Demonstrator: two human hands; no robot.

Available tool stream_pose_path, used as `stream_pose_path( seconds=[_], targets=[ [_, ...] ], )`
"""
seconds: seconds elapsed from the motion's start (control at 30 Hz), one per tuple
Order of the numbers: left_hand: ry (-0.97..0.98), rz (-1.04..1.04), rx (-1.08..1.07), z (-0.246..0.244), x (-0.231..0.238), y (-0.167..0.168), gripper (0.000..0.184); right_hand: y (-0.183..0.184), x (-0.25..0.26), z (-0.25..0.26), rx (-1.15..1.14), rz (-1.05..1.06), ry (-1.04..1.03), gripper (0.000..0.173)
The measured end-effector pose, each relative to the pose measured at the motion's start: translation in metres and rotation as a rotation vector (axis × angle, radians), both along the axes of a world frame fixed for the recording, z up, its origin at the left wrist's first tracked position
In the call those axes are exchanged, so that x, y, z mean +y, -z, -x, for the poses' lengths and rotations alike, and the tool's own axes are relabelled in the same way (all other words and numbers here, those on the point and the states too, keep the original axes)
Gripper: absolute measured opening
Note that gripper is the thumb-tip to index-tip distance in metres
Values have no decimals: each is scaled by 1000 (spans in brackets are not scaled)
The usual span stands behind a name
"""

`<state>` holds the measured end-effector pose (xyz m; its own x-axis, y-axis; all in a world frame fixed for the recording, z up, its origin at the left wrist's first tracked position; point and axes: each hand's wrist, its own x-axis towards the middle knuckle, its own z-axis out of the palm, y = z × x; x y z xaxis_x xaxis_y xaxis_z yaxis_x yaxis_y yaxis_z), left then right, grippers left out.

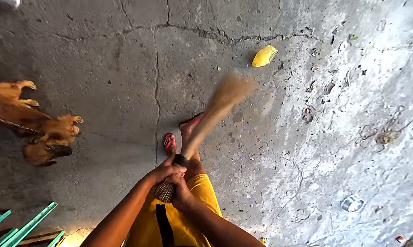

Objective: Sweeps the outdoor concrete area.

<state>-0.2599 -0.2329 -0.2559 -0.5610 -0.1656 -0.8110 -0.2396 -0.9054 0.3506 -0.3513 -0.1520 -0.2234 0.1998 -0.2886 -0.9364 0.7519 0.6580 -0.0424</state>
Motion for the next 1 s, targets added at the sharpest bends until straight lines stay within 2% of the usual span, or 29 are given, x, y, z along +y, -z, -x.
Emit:
stream_pose_path(
  seconds=[0.1, 0.17, 0.23, 0.37, 0.4, 0.43, 0.5, 0.6, 0.67, 0.73, 0.77, 0.83, 0.9, 1.0],
  targets=[
    [-362, 80, -304, 9, -13, 2, 48, 23, -43, 26, -148, 80, -278, 27],
    [-397, 143, -467, 39, -40, 18, 35, 38, -83, 59, -235, 97, -353, 19],
    [-188, 123, -489, 78, -67, 43, 30, 52, -98, 93, -252, 37, -168, 22],
    [577, -102, -225, 181, -112, 69, 41, 53, -96, 135, -6, -115, 506, 33],
    [677, -147, -144, 200, -121, 68, 39, 44, -104, 141, 72, -137, 567, 34],
    [695, -163, -56, 211, -129, 62, 35, 33, -111, 145, 143, -140, 557, 34],
    [608, -145, 81, 209, -147, 37, 43, 10, -123, 147, 207, -106, 436, 30],
    [394, -60, 96, 168, -164, -2, 59, -13, -134, 135, 77, -18, 231, 35],
    [106, 15, -21, 143, -160, -11, 65, -7, -146, 137, -6, 85, 66, 39],
    [-187, 74, -205, 141, -163, -13, 57, 6, -173, 149, -6, 159, -129, 47],
    [-281, 111, -305, 149, -170, -9, 52, 14, -191, 161, -22, 188, -214, 50],
    [-318, 184, -481, 175, -186, 14, 48, 33, -223, 196, -100, 194, -287, 35],
    [-141, 205, -518, 208, -204, 45, 49, 56, -230, 224, -134, 130, -159, 28],
    [433, 52, -305, 283, -235, 69, 45, 61, -224, 246, 34, 12, 361, 30]
  ],
)
